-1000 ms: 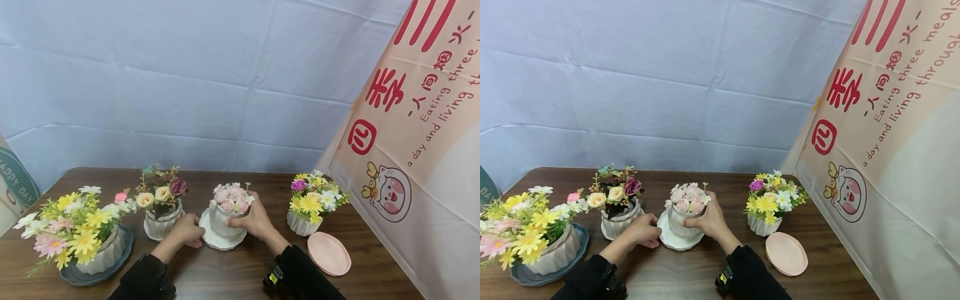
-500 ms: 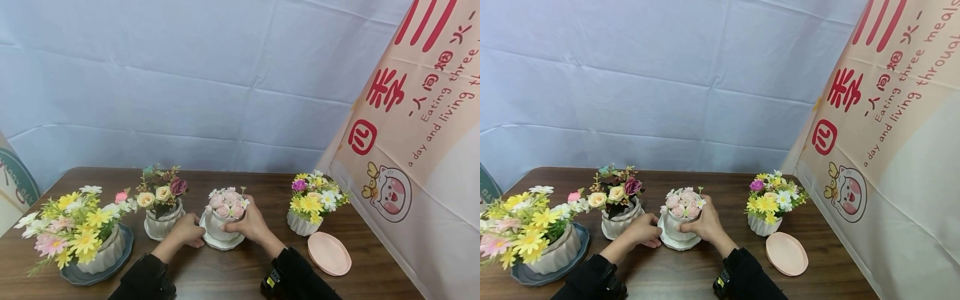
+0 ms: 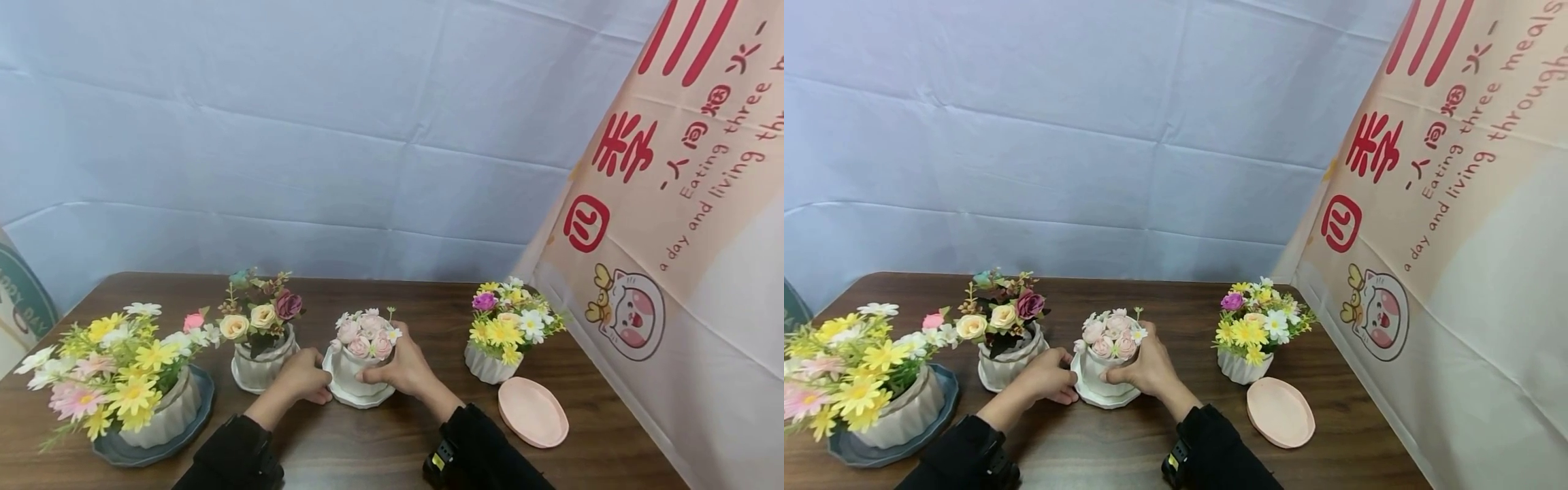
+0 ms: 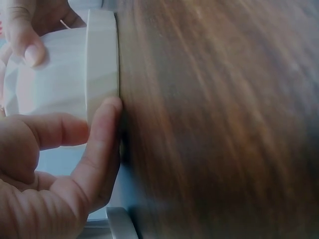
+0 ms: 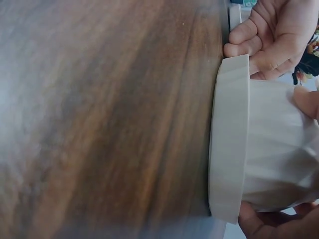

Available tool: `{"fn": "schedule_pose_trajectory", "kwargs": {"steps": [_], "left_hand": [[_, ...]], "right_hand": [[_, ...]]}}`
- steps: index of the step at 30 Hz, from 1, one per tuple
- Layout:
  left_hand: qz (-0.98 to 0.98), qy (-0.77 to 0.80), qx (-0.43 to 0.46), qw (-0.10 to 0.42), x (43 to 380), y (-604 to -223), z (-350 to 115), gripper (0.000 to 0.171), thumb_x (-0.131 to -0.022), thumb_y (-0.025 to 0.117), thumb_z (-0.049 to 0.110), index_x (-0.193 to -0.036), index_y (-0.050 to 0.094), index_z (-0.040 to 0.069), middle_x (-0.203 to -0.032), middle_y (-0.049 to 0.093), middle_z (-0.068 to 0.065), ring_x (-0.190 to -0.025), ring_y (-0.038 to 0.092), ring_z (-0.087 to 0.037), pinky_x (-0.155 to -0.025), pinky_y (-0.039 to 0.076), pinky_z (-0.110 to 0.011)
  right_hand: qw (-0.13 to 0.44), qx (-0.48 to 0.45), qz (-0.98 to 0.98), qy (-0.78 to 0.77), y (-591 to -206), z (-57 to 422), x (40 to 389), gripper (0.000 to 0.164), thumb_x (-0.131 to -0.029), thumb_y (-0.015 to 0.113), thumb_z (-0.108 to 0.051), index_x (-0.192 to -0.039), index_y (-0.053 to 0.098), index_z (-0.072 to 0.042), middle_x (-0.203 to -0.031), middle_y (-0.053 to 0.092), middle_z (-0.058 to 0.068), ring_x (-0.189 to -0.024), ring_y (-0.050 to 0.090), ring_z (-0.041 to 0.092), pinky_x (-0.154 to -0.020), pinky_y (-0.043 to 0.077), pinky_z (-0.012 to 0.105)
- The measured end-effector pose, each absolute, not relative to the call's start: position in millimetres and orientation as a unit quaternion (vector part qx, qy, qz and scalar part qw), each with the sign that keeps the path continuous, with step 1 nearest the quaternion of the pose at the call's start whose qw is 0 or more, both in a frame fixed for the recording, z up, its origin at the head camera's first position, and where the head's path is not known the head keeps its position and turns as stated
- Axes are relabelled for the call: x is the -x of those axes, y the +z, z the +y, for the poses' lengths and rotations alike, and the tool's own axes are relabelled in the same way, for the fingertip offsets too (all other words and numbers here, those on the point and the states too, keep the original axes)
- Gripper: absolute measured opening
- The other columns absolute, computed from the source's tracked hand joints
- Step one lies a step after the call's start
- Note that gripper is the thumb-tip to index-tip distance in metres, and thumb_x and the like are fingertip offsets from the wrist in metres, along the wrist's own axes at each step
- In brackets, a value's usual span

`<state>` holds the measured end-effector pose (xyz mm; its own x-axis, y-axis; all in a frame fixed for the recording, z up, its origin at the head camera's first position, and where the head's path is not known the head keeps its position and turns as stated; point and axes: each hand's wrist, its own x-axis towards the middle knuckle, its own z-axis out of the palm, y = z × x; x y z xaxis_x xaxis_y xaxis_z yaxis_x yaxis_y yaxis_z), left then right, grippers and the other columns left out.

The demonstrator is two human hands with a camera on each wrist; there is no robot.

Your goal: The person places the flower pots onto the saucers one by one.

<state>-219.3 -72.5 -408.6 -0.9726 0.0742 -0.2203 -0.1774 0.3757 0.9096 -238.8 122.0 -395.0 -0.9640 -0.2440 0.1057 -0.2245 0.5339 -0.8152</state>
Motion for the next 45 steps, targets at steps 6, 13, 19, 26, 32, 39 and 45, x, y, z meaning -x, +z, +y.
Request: {"fn": "schedule_pose_trajectory", "kwargs": {"steps": [6,13,19,26,32,39,45], "left_hand": [[0.823,0.557,0.027,0.107,218.9,-407.8,-71.9,0.016,-0.071,0.049,-0.012,-0.087,0.048,-0.01,-0.061,0.057,-0.018,-0.048,0.061,-0.021,-0.047,0.053,-0.029],[0.842,0.531,0.02,0.096,223.4,-408.9,-70.2,0.014,-0.07,0.045,-0.013,-0.082,0.05,-0.009,-0.058,0.058,-0.015,-0.048,0.062,-0.02,-0.046,0.053,-0.028],[0.879,0.468,0.033,0.088,236.3,-407.1,-67.8,0.013,-0.074,0.046,-0.01,-0.086,0.052,-0.01,-0.059,0.058,-0.011,-0.047,0.062,-0.018,-0.046,0.052,-0.026],[0.896,0.435,0.06,0.068,248.8,-404.4,-63.8,0.01,-0.074,0.048,-0.011,-0.082,0.054,-0.01,-0.059,0.059,-0.011,-0.044,0.06,-0.017,-0.043,0.05,-0.024],[0.903,0.421,0.071,0.036,256.7,-404.1,-57.0,0.011,-0.083,0.048,-0.004,-0.073,0.054,-0.003,-0.064,0.059,-0.013,-0.043,0.06,-0.017,-0.041,0.049,-0.023],[0.908,0.413,0.071,0.011,261.7,-404.1,-57.7,0.008,-0.076,0.051,-0.009,-0.073,0.055,-0.004,-0.063,0.058,-0.012,-0.047,0.06,-0.018,-0.044,0.049,-0.025],[0.932,0.358,0.061,-0.007,266.8,-406.5,-58.9,0.013,-0.063,0.061,-0.011,-0.064,0.056,0.001,-0.064,0.057,-0.011,-0.061,0.06,-0.025,-0.055,0.05,-0.029]], "right_hand": [[0.013,0.134,0.882,-0.452,-395.0,121.3,240.8,0.107,-0.057,0.089,-0.023,-0.138,0.027,0.007,-0.131,0.044,0.024,-0.117,0.045,0.035,-0.095,0.037,0.047],[0.023,0.14,0.883,-0.448,-395.0,119.8,246.6,0.1,-0.057,0.089,-0.022,-0.137,0.033,0.002,-0.14,0.035,0.017,-0.119,0.043,0.033,-0.096,0.037,0.045],[0.018,0.155,0.878,-0.454,-395.0,116.4,261.0,0.096,-0.055,0.088,-0.018,-0.135,0.037,0.001,-0.139,0.036,0.015,-0.117,0.044,0.031,-0.096,0.037,0.043],[0.024,0.184,0.875,-0.446,-394.1,112.2,282.8,0.092,-0.055,0.088,-0.015,-0.134,0.042,-0.004,-0.138,0.036,0.015,-0.116,0.045,0.028,-0.097,0.036,0.041],[0.029,0.188,0.874,-0.447,-395.3,110.6,299.3,0.09,-0.055,0.088,-0.013,-0.133,0.044,-0.005,-0.135,0.039,0.012,-0.115,0.045,0.025,-0.098,0.035,0.037],[0.027,0.189,0.869,-0.456,-397.0,103.4,311.9,0.089,-0.055,0.088,-0.012,-0.133,0.045,-0.004,-0.135,0.038,0.014,-0.116,0.044,0.025,-0.1,0.033,0.037],[0.023,0.184,0.872,-0.453,-396.5,100.8,314.2,0.088,-0.056,0.087,-0.01,-0.133,0.044,-0.004,-0.135,0.039,0.013,-0.118,0.043,0.025,-0.101,0.031,0.036]]}}
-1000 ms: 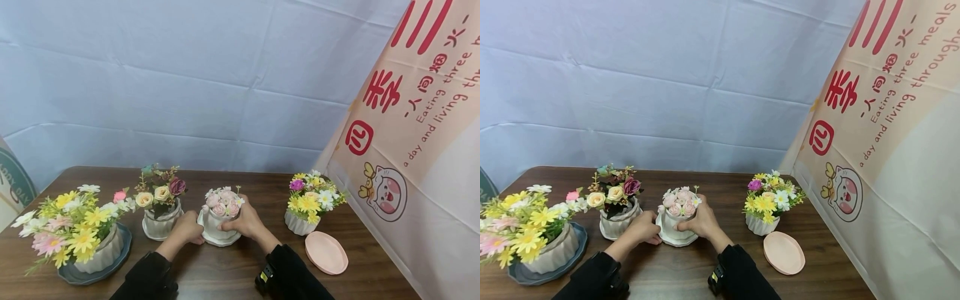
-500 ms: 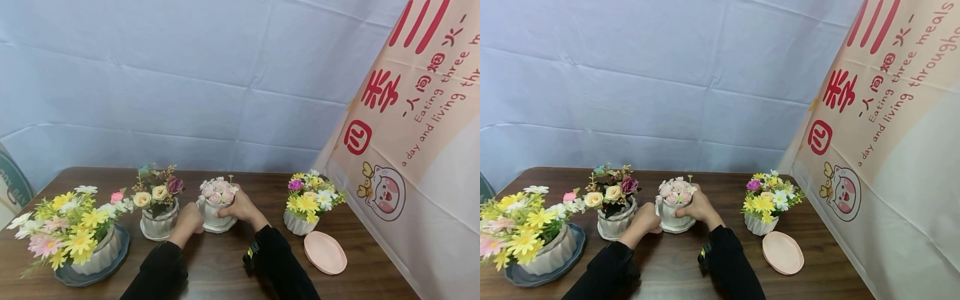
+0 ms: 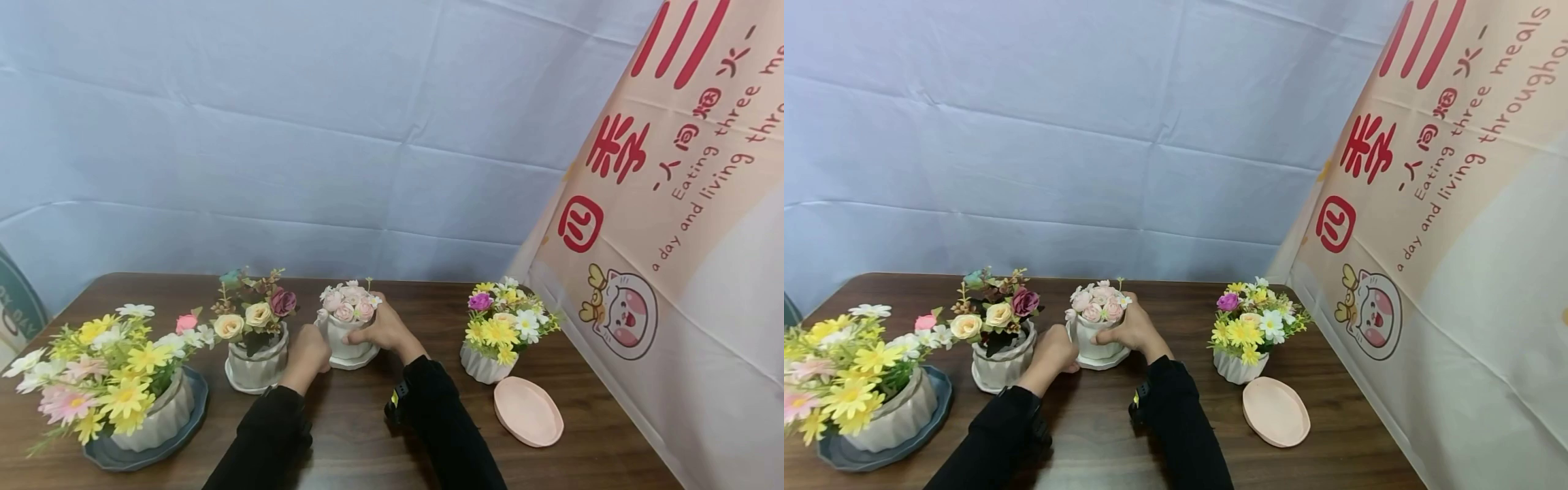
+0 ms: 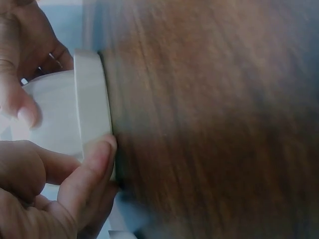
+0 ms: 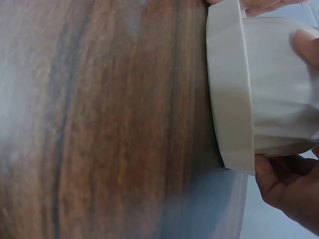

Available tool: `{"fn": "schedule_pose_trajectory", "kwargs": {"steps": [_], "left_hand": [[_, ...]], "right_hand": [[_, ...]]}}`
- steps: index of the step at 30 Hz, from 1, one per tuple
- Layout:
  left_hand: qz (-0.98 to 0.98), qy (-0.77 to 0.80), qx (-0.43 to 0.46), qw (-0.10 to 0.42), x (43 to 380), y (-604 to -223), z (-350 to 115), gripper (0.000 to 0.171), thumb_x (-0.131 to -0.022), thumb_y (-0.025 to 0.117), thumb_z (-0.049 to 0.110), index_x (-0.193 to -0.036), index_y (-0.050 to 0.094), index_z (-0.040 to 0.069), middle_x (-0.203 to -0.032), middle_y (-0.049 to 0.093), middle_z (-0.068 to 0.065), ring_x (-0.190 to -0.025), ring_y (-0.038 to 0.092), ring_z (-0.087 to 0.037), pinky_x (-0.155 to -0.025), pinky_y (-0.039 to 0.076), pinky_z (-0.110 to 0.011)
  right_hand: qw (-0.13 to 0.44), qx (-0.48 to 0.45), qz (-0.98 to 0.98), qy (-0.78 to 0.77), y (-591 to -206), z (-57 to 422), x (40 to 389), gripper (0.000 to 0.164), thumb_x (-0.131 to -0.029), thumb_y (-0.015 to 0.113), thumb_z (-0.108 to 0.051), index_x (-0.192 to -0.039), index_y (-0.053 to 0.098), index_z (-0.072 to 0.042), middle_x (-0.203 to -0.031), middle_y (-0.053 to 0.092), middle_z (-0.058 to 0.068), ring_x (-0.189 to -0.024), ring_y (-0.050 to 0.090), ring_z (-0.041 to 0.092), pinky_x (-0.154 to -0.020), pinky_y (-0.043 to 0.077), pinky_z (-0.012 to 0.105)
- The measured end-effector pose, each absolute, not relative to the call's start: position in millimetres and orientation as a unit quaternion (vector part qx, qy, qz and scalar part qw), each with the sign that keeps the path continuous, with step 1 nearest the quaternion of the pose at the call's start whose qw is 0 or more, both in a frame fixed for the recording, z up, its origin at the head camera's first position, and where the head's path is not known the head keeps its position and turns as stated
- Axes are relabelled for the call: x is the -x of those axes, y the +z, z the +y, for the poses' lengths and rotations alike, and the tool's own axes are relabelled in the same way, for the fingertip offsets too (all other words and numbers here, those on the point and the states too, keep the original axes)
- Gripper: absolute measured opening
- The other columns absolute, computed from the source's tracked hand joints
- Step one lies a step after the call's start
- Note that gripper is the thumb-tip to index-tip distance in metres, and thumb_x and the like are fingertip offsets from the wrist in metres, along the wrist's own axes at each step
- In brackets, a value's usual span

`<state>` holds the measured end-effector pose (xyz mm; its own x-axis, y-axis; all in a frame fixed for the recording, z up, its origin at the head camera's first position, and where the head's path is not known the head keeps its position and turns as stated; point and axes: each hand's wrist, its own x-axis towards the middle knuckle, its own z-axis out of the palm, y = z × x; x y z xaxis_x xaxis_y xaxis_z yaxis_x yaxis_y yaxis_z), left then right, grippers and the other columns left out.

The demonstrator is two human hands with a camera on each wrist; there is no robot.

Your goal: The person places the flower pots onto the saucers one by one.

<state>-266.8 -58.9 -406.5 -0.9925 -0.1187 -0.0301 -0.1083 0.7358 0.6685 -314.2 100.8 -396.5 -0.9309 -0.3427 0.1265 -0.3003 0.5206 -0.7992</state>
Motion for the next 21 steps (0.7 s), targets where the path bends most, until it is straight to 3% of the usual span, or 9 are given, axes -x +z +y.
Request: {"fn": "schedule_pose_trajectory", "kwargs": {"steps": [6,16,21], "left_hand": [[-0.932,-0.358,-0.065,0.013,266.8,-407.2,-58.5,0.01,-0.064,0.062,-0.01,-0.067,0.058,-0.002,-0.065,0.058,-0.012,-0.063,0.061,-0.026,-0.058,0.051,-0.029],[-0.926,-0.371,-0.071,0.013,265.9,-408.4,-56.4,0.007,-0.067,0.058,-0.01,-0.066,0.058,-0.003,-0.052,0.056,-0.006,-0.048,0.059,-0.02,-0.051,0.049,-0.027],[-0.934,-0.35,-0.068,0.032,266.1,-408.9,-55.8,0.008,-0.063,0.06,-0.01,-0.067,0.058,-0.004,-0.062,0.058,-0.011,-0.061,0.061,-0.026,-0.061,0.051,-0.031]], "right_hand": [[0.025,0.177,0.867,-0.465,-397.5,100.0,314.2,0.091,-0.057,0.088,-0.01,-0.134,0.04,-0.001,-0.136,0.038,0.014,-0.118,0.043,0.026,-0.101,0.031,0.036],[0.024,0.176,0.865,-0.47,-400.3,101.2,313.2,0.092,-0.058,0.088,-0.012,-0.136,0.04,-0.003,-0.139,0.036,0.014,-0.121,0.041,0.026,-0.103,0.029,0.038],[0.025,0.172,0.85,-0.497,-403.2,102.1,312.0,0.097,-0.059,0.087,-0.011,-0.139,0.034,-0.002,-0.142,0.034,0.015,-0.125,0.037,0.028,-0.105,0.025,0.041]]}}
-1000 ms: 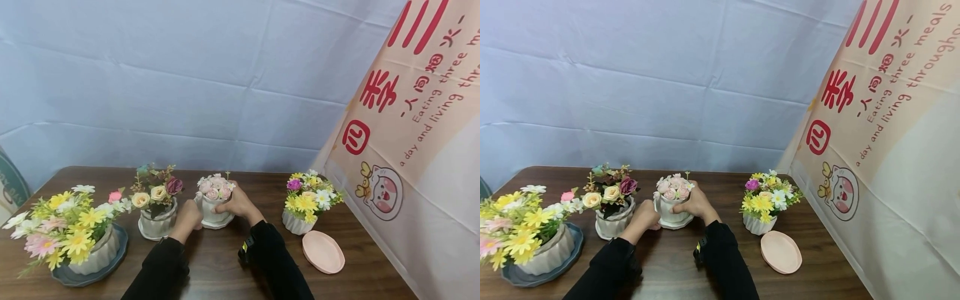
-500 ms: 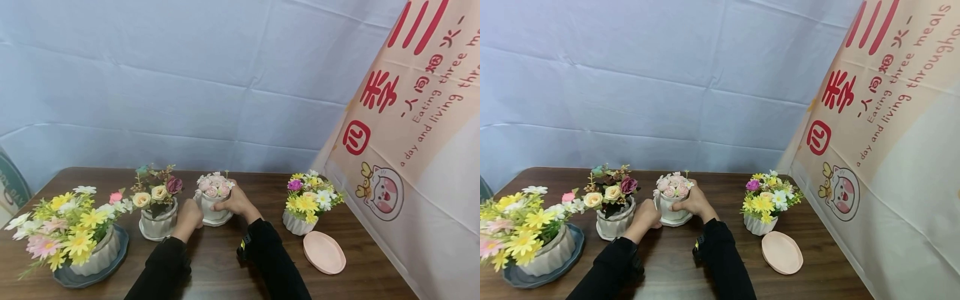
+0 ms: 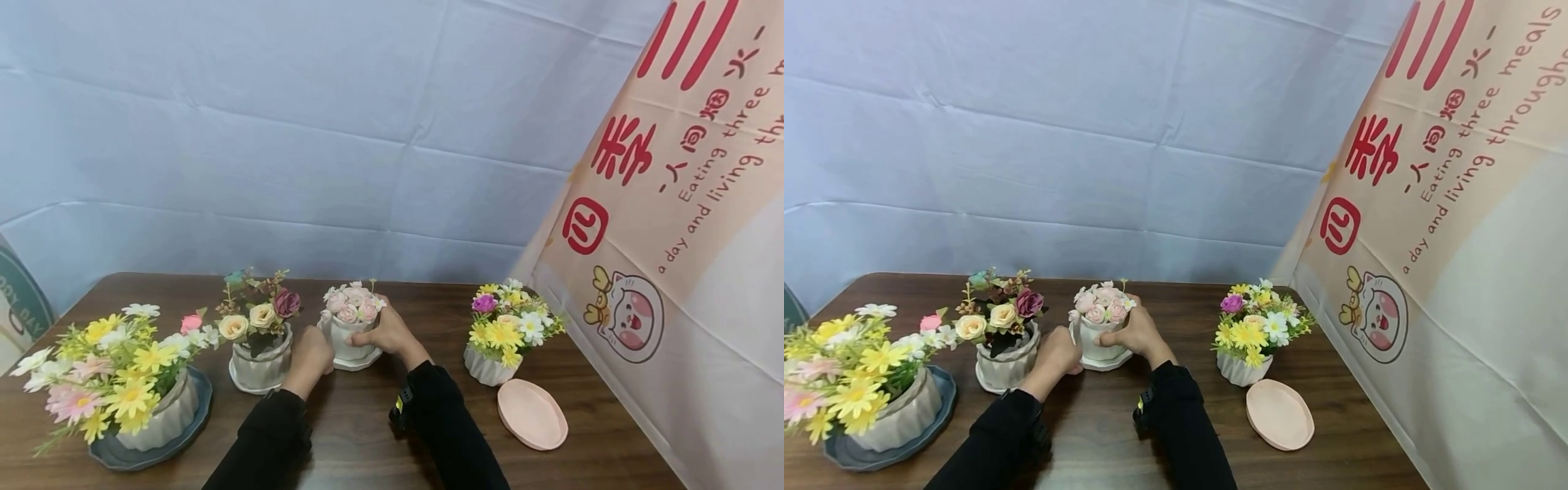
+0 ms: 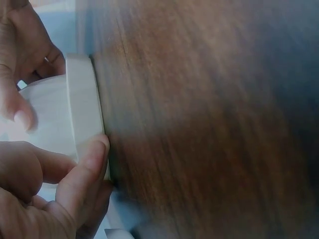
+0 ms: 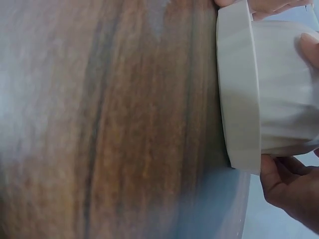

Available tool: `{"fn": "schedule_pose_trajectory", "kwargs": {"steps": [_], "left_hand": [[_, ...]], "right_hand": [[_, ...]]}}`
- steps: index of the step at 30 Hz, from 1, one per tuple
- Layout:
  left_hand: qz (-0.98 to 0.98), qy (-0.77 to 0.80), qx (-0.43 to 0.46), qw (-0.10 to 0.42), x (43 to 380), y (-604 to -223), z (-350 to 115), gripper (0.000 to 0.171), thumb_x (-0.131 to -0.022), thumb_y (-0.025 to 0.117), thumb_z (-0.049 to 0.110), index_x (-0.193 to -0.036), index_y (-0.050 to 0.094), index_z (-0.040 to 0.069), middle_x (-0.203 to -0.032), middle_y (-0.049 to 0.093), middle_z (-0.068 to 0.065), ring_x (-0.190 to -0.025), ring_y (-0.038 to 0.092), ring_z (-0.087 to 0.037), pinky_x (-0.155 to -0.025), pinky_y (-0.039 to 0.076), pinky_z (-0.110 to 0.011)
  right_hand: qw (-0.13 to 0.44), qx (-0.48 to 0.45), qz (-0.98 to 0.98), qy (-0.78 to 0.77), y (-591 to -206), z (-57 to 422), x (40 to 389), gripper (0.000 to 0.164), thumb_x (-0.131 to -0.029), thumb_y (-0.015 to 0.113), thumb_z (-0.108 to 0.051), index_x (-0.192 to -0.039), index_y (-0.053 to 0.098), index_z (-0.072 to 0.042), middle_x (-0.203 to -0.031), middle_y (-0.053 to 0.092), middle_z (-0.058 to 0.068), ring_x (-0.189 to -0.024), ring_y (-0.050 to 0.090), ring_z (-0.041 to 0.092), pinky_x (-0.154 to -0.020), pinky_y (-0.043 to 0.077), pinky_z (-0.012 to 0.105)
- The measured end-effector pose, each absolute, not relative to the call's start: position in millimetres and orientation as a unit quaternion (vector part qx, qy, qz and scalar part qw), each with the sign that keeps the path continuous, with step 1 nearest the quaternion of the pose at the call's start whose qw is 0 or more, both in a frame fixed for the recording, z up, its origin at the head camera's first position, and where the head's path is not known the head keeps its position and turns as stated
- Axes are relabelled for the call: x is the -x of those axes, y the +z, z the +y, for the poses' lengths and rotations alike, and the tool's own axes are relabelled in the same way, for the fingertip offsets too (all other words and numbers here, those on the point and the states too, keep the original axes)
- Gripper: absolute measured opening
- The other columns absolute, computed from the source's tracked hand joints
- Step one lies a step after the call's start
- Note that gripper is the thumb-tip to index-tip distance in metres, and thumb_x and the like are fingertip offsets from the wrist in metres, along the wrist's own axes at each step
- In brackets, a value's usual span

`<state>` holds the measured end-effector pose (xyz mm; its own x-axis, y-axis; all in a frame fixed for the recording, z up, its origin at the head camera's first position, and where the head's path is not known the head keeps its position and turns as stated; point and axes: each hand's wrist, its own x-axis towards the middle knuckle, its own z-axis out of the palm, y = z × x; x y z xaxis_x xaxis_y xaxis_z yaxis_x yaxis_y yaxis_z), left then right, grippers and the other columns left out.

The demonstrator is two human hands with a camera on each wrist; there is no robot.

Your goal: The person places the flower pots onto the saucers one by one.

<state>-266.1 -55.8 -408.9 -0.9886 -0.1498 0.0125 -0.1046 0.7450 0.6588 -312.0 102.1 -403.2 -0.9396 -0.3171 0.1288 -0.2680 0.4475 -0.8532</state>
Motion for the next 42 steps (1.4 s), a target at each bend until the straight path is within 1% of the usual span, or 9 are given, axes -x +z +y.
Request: {"fn": "schedule_pose_trajectory", "kwargs": {"steps": [4,11,13,16,20,27,30,35,42], "left_hand": [[-0.936,-0.344,-0.068,0.037,265.4,-408.0,-55.0,0.013,-0.062,0.062,-0.01,-0.074,0.058,-0.007,-0.073,0.059,-0.017,-0.071,0.06,-0.03,-0.069,0.051,-0.034],[-0.932,-0.358,-0.055,0.025,258.9,-406.4,-56.7,0.011,-0.062,0.059,-0.009,-0.072,0.056,-0.005,-0.07,0.055,-0.014,-0.067,0.057,-0.028,-0.065,0.05,-0.034],[-0.93,-0.366,-0.042,0.025,254.9,-406.2,-57.4,0.018,-0.062,0.059,-0.005,-0.08,0.055,-0.009,-0.073,0.055,-0.015,-0.07,0.057,-0.031,-0.066,0.049,-0.036],[-0.927,-0.373,-0.013,0.034,247.5,-406.7,-58.4,0.04,-0.064,0.061,0.001,-0.099,0.051,-0.017,-0.084,0.057,-0.023,-0.081,0.058,-0.038,-0.072,0.048,-0.043],[-0.92,-0.387,0.022,0.052,238.1,-407.2,-59.5,0.057,-0.065,0.066,0.003,-0.113,0.045,-0.02,-0.096,0.056,-0.031,-0.093,0.055,-0.045,-0.08,0.046,-0.051],[-0.926,-0.362,0.091,0.057,226.9,-404.5,-65.9,0.067,-0.072,0.07,0.008,-0.127,0.04,-0.015,-0.116,0.048,-0.036,-0.111,0.044,-0.049,-0.093,0.037,-0.056],[-0.932,-0.34,0.11,0.052,221.7,-400.7,-69.8,0.064,-0.074,0.071,0.011,-0.128,0.044,-0.011,-0.115,0.048,-0.033,-0.107,0.048,-0.046,-0.089,0.04,-0.055],[-0.943,-0.297,0.141,0.046,214.3,-393.4,-76.2,0.049,-0.076,0.074,0.017,-0.118,0.058,0.0,-0.106,0.052,-0.02,-0.094,0.055,-0.034,-0.079,0.047,-0.048],[-0.959,-0.207,0.191,0.041,206.6,-390.4,-85.5,0.051,-0.072,0.076,0.031,-0.116,0.061,0.01,-0.108,0.057,-0.012,-0.091,0.058,-0.031,-0.072,0.05,-0.047]], "right_hand": [[0.027,0.164,0.853,-0.495,-402.7,102.4,310.7,0.099,-0.06,0.087,-0.012,-0.141,0.032,-0.003,-0.142,0.034,0.015,-0.126,0.036,0.028,-0.105,0.026,0.041],[0.039,0.148,0.86,-0.487,-401.4,103.2,305.0,0.099,-0.064,0.086,-0.018,-0.143,0.029,-0.005,-0.142,0.035,0.013,-0.127,0.035,0.029,-0.104,0.027,0.043],[0.034,0.15,0.862,-0.482,-400.8,103.7,302.3,0.096,-0.065,0.085,-0.019,-0.142,0.031,-0.005,-0.142,0.035,0.014,-0.127,0.035,0.029,-0.103,0.028,0.043],[0.025,0.156,0.873,-0.461,-399.3,104.8,298.6,0.089,-0.067,0.084,-0.022,-0.14,0.036,-0.005,-0.139,0.038,0.015,-0.124,0.038,0.03,-0.101,0.031,0.044],[0.03,0.159,0.895,-0.416,-393.4,107.0,293.3,0.083,-0.07,0.081,-0.024,-0.137,0.04,-0.002,-0.136,0.042,0.018,-0.121,0.042,0.031,-0.099,0.034,0.044],[0.056,0.165,0.93,-0.325,-381.7,114.5,286.2,0.083,-0.073,0.079,-0.024,-0.135,0.035,0.01,-0.129,0.045,0.027,-0.119,0.044,0.037,-0.097,0.037,0.045],[0.074,0.166,0.942,-0.282,-377.9,117.5,282.6,0.085,-0.074,0.079,-0.024,-0.135,0.032,0.012,-0.127,0.045,0.029,-0.118,0.044,0.038,-0.096,0.038,0.044],[0.102,0.169,0.954,-0.227,-372.8,120.7,277.5,0.086,-0.074,0.079,-0.025,-0.136,0.032,0.01,-0.128,0.045,0.027,-0.121,0.041,0.037,-0.098,0.036,0.044],[0.133,0.179,0.964,-0.146,-365.8,123.2,266.0,0.078,-0.076,0.077,-0.031,-0.137,0.041,0.001,-0.13,0.046,0.022,-0.121,0.041,0.035,-0.097,0.037,0.044]]}}
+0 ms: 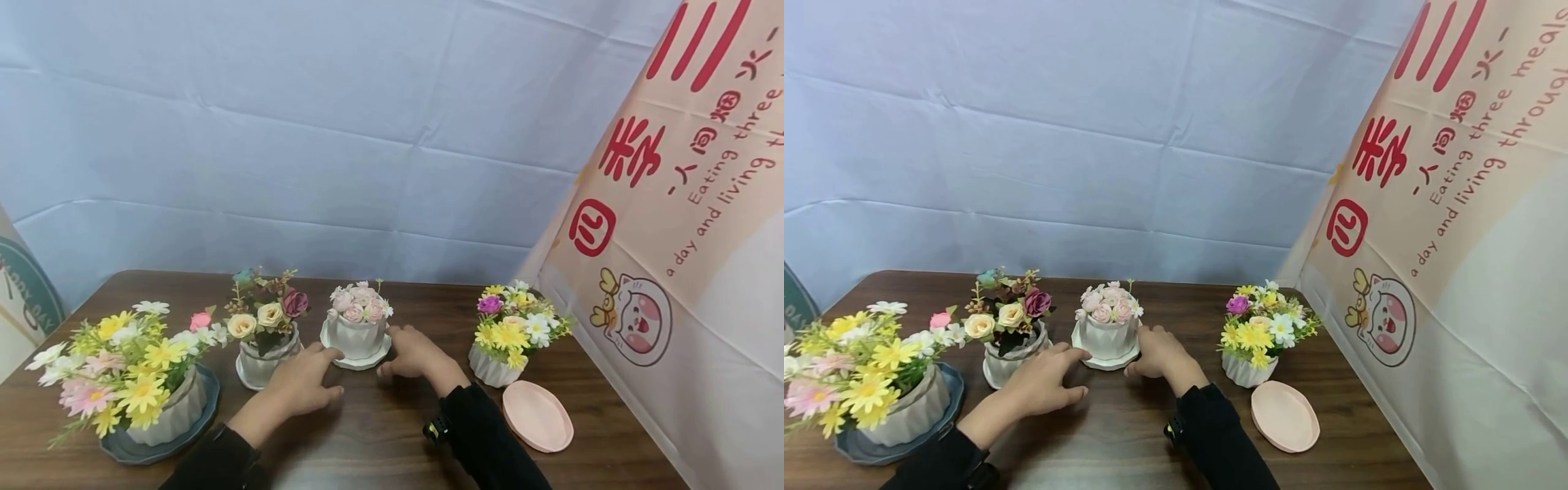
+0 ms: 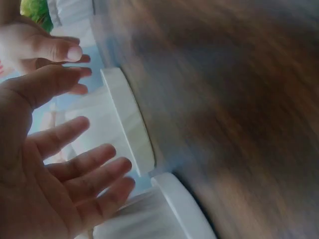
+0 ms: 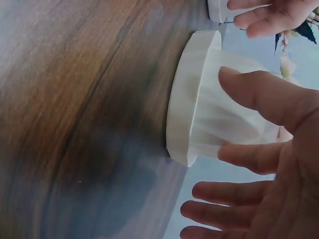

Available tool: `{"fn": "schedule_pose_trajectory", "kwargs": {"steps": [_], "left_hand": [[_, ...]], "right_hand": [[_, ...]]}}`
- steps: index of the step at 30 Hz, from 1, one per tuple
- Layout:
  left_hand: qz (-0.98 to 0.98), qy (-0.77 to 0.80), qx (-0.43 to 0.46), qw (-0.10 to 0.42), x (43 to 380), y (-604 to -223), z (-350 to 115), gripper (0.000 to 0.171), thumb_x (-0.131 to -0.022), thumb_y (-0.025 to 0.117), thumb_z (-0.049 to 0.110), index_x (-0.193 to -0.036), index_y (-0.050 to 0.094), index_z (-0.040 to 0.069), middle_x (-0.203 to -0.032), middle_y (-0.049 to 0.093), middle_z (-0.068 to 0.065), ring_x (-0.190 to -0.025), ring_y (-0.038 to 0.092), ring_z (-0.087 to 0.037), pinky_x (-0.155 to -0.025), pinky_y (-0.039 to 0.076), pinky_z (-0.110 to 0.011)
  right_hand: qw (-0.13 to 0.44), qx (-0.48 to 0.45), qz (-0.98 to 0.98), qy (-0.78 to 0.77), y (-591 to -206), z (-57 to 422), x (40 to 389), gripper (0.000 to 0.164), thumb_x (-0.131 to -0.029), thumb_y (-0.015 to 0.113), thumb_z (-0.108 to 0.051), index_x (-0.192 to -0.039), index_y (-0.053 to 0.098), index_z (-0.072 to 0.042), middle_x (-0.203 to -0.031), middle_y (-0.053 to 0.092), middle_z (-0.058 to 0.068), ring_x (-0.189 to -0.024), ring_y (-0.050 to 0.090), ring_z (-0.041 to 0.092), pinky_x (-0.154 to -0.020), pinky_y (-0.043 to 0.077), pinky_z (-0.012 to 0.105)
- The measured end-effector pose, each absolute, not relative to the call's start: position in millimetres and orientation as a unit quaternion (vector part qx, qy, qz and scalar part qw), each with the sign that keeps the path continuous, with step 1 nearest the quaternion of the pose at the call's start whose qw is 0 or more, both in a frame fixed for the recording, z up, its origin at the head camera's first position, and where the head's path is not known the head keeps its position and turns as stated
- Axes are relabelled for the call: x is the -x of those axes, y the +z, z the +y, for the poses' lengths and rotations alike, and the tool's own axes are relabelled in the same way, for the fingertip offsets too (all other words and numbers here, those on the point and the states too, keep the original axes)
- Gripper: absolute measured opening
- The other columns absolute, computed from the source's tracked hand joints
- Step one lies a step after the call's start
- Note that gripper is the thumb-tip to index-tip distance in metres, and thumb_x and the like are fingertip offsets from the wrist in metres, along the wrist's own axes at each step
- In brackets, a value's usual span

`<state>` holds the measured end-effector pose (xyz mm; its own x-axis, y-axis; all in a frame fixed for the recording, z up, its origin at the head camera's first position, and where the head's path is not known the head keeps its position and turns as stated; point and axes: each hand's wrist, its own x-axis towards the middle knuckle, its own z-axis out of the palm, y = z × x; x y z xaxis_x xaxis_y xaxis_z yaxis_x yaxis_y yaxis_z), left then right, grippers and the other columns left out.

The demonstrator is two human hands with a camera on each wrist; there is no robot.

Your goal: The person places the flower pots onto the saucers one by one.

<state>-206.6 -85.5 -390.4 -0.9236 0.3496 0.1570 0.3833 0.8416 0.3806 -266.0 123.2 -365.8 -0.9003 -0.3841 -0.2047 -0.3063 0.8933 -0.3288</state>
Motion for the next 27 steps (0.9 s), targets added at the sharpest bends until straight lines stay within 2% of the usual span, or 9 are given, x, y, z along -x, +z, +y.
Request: {"fn": "schedule_pose_trajectory", "kwargs": {"steps": [7,16,23,27], "left_hand": [[-0.961,-0.172,0.208,0.053,200.0,-390.1,-87.7,0.05,-0.068,0.078,0.032,-0.111,0.064,0.009,-0.098,0.057,-0.01,-0.082,0.059,-0.027,-0.065,0.049,-0.043],[-0.957,-0.194,0.21,0.042,199.5,-390.2,-84.2,0.051,-0.068,0.079,0.031,-0.111,0.064,0.008,-0.101,0.058,-0.011,-0.086,0.058,-0.028,-0.069,0.05,-0.043],[-0.951,-0.198,0.233,0.052,200.2,-391.0,-73.6,0.049,-0.07,0.076,0.031,-0.111,0.063,0.007,-0.098,0.056,-0.01,-0.087,0.058,-0.029,-0.068,0.049,-0.044],[-0.951,-0.19,0.238,0.058,199.7,-389.8,-63.3,0.049,-0.071,0.075,0.033,-0.111,0.063,0.008,-0.097,0.056,-0.008,-0.086,0.058,-0.028,-0.066,0.049,-0.042]], "right_hand": [[0.142,0.196,0.961,-0.132,-363.0,123.4,259.0,0.071,-0.077,0.077,-0.03,-0.134,0.046,-0.002,-0.125,0.049,0.018,-0.118,0.044,0.033,-0.094,0.039,0.045],[0.146,0.195,0.96,-0.139,-367.3,127.1,257.1,0.066,-0.078,0.076,-0.031,-0.131,0.05,-0.002,-0.121,0.053,0.014,-0.116,0.046,0.03,-0.093,0.04,0.043],[0.15,0.175,0.959,-0.167,-367.4,139.2,248.6,0.067,-0.078,0.076,-0.029,-0.132,0.048,-0.002,-0.128,0.05,0.016,-0.124,0.039,0.034,-0.097,0.036,0.047],[0.144,0.175,0.958,-0.176,-365.5,147.9,241.8,0.065,-0.077,0.076,-0.028,-0.131,0.05,-0.003,-0.125,0.051,0.016,-0.121,0.041,0.035,-0.095,0.038,0.048]]}}
